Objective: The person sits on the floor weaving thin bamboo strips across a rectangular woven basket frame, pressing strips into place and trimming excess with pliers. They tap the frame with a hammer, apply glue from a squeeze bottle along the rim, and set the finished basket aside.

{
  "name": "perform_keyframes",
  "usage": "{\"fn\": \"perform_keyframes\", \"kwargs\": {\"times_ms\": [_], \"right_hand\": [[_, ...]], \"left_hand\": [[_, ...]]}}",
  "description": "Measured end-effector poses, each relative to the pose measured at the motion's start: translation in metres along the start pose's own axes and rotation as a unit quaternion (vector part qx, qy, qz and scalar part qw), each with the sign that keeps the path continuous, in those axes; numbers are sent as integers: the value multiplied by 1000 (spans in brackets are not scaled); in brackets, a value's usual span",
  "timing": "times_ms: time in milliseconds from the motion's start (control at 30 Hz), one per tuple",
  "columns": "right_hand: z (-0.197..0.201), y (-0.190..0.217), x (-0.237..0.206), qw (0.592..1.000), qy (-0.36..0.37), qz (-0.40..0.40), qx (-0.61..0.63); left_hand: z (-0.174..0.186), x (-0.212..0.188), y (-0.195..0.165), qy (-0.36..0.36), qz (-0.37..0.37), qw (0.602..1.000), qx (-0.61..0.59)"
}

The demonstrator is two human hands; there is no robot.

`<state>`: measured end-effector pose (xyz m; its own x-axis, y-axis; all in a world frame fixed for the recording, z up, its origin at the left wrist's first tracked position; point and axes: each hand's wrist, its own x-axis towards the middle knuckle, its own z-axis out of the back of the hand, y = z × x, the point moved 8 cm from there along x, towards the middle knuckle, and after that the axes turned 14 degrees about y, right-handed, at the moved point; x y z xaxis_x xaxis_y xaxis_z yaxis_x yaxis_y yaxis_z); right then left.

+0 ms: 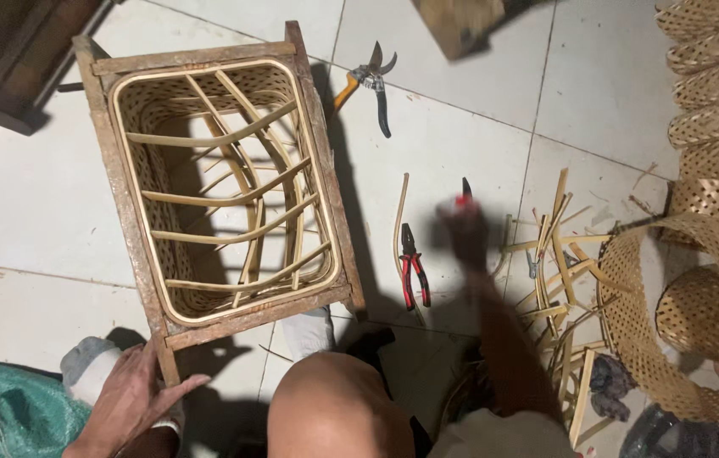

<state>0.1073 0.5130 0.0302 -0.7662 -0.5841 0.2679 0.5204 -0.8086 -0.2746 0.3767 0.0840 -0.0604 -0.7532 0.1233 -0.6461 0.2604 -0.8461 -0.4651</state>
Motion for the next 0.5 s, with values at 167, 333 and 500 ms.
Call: {"fn": "perform_keyframes", "kwargs": {"times_ms": [167,333,500], "right_hand": [[-26,19,-74,824,90,-319,460],[-24,20,-99,785,111,-402,458],[-30,9,-103,777,103,-415,461]], "left_hand": [[1,-5,-7,-40,6,998,39],[9,-13,-2,-89,27,992,91],[40,-46,-10,-302,-58,943,129]]}}
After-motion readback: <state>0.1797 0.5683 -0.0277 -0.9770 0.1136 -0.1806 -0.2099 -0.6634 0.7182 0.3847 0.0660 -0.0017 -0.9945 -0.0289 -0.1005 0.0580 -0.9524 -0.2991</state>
